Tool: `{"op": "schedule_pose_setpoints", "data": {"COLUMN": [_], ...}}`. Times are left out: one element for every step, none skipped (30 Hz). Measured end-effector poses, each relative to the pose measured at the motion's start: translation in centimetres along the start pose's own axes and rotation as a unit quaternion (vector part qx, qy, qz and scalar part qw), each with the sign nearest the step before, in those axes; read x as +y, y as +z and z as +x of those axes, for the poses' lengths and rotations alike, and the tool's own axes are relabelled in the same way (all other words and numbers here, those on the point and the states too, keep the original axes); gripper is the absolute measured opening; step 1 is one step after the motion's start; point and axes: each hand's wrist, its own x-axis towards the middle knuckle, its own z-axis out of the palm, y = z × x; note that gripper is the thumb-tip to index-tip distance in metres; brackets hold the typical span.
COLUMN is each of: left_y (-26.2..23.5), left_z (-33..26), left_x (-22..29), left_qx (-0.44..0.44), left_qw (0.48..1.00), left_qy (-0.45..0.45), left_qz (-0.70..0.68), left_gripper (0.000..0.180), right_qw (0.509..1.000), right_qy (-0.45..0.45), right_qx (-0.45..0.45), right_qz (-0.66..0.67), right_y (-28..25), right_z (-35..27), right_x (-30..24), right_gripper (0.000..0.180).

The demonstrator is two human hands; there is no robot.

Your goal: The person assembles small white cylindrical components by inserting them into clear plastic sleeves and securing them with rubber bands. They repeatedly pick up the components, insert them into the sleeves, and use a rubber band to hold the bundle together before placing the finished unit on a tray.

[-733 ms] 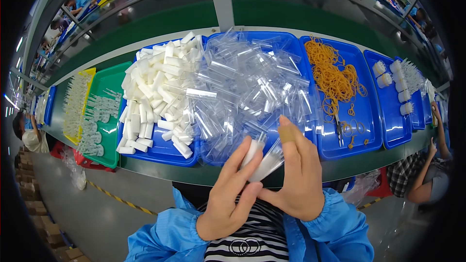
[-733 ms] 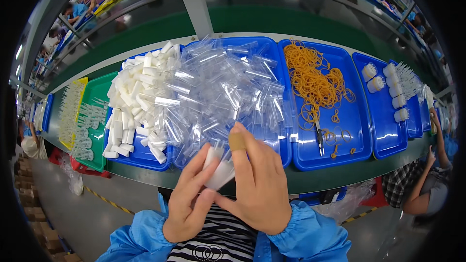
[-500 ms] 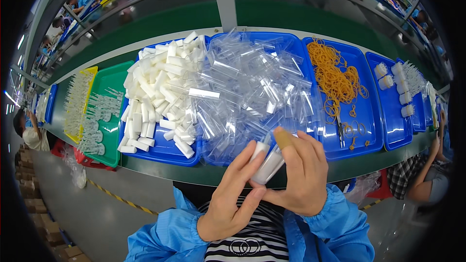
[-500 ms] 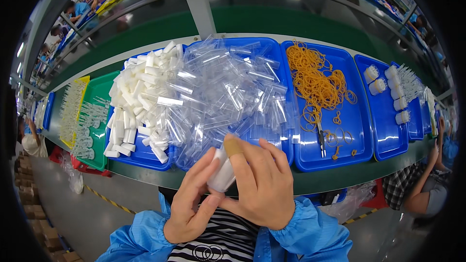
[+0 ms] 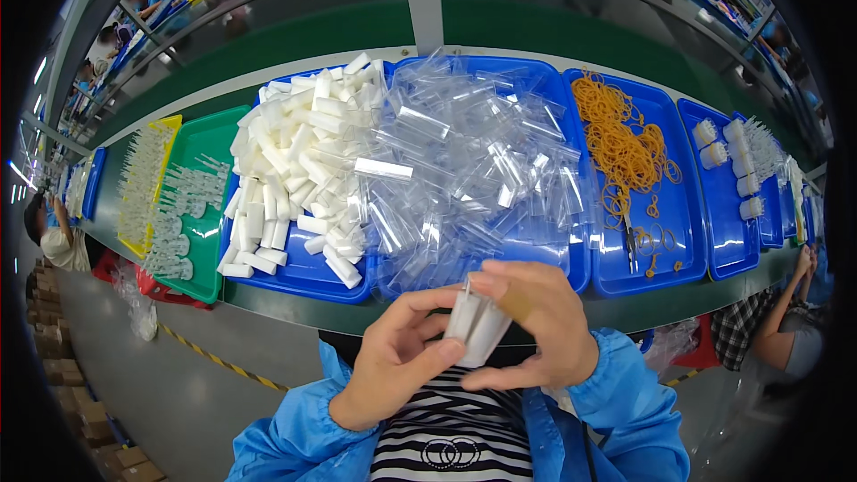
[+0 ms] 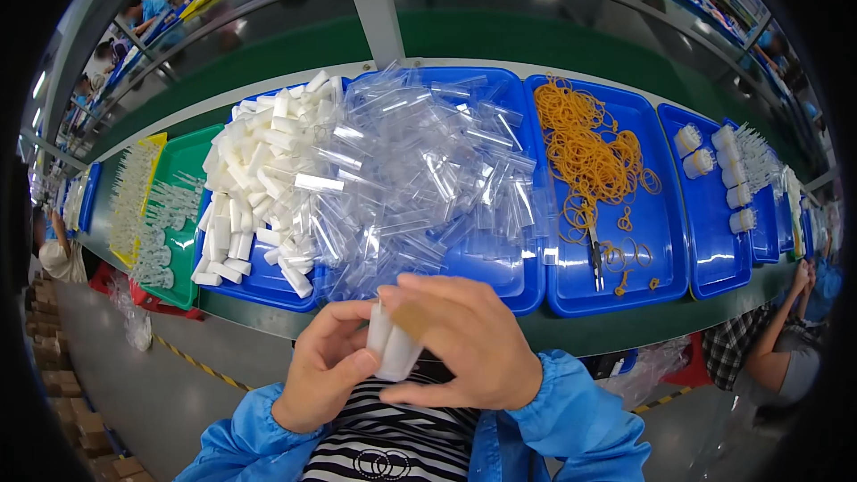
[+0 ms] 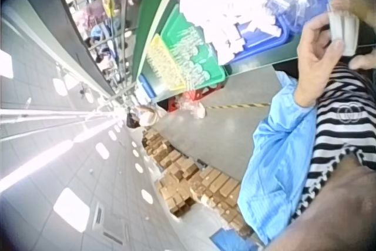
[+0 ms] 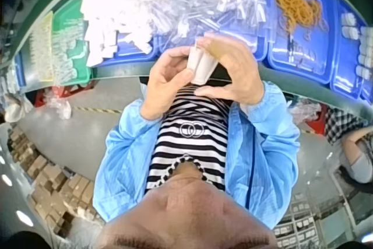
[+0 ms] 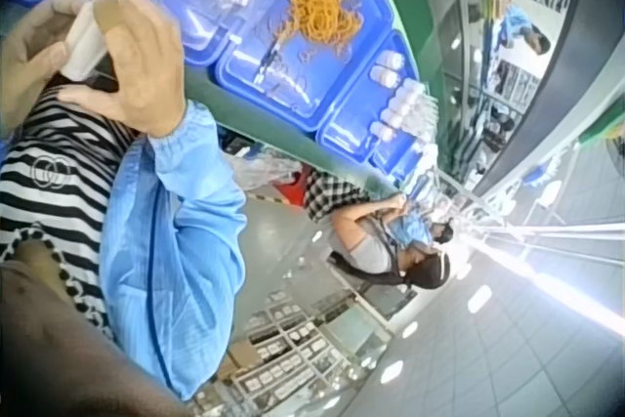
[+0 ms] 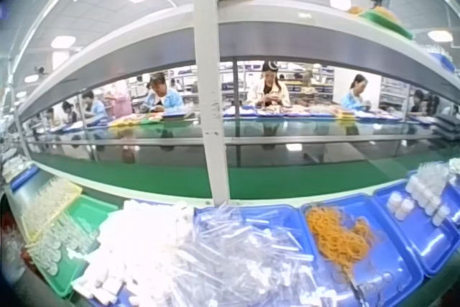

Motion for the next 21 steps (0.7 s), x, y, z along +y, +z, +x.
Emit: {"op": "schedule_pose_setpoints", "data": {"left_y": [-0.5,-1.0,-1.4,-1.9,-2.3,-2.8,-2.9,-3.0,-3.0,-3.2,-3.4,-3.5,-3.4,-3.4,-3.3,-3.3,-3.2,-3.1,-3.0,-2.9,-2.8], "left_z": [-0.3,-0.6,-0.9,-1.2,-1.4,-1.6,-1.6,-1.6,-1.7,-1.6,-1.6,-1.6,-1.6,-1.6,-1.4,-1.3,-1.2,-1.1,-1.0,-0.9,-0.8], "left_x": [-0.1,-0.1,-0.2,-0.2,-0.1,0.0,0.0,-0.1,0.0,-0.1,-0.4,-0.5,-0.5,-0.4,-0.4,-0.5,-0.5,-0.6,-0.7,-0.9,-0.9], "left_qx": [0.01,0.021,0.037,0.052,0.068,0.072,0.074,0.076,0.079,0.074,0.068,0.065,0.047,0.028,0.007,-0.002,-0.005,-0.008,-0.012,-0.017,-0.022], "left_qw": [1.0,0.999,0.998,0.996,0.994,0.993,0.993,0.993,0.993,0.993,0.992,0.99,0.99,0.99,0.989,0.99,0.991,0.991,0.992,0.992,0.992], "left_qy": [0.018,0.036,0.044,0.051,0.059,0.063,0.066,0.07,0.074,0.076,0.078,0.08,0.085,0.089,0.092,0.088,0.084,0.078,0.073,0.073,0.073], "left_qz": [0.009,0.018,0.031,0.044,0.058,0.074,0.063,0.052,0.042,0.06,0.077,0.094,0.1,0.107,0.111,0.111,0.108,0.105,0.103,0.103,0.104], "left_gripper": [0.043,0.042,0.043,0.043,0.044,0.042,0.042,0.041,0.041,0.041,0.04,0.04,0.04,0.041,0.042,0.041,0.041,0.04,0.04,0.04,0.039], "right_qw": [0.999,1.0,0.997,0.993,0.987,0.985,0.982,0.979,0.974,0.968,0.961,0.957,0.953,0.948,0.945,0.942,0.939,0.938,0.938,0.937,0.935], "right_qy": [0.02,0.024,0.033,0.048,0.063,0.056,0.049,0.043,0.039,0.036,0.033,0.032,0.032,0.032,0.038,0.045,0.052,0.05,0.049,0.047,0.055], "right_qx": [-0.021,0.002,0.056,0.052,0.048,0.031,0.015,-0.001,-0.011,-0.021,-0.031,-0.042,-0.054,-0.065,-0.076,-0.087,-0.098,-0.093,-0.089,-0.084,-0.09], "right_qz": [0.015,0.001,-0.044,-0.092,-0.139,-0.16,-0.18,-0.2,-0.224,-0.248,-0.272,-0.285,-0.298,-0.311,-0.316,-0.32,-0.325,-0.329,-0.332,-0.336,-0.339], "right_y": [-0.4,-0.6,-0.4,-0.3,-0.4,0.0,0.5,1.0,1.4,1.7,1.9,1.8,1.6,1.4,1.1,0.7,0.4,0.4,0.5,0.5,0.5], "right_z": [0.4,0.2,0.0,0.0,0.1,0.5,1.0,1.3,1.5,1.7,1.8,1.8,1.6,1.5,1.4,1.4,1.3,1.2,1.2,1.1,0.9], "right_x": [0.1,0.8,1.7,2.4,2.9,3.2,3.3,3.3,3.3,3.3,3.3,3.3,3.4,3.4,3.3,3.1,3.0,3.0,3.0,3.0,3.0], "right_gripper": [0.079,0.08,0.064,0.055,0.047,0.043,0.039,0.035,0.034,0.032,0.031,0.03,0.029,0.028,0.028,0.028,0.028,0.028,0.028,0.028,0.028]}}
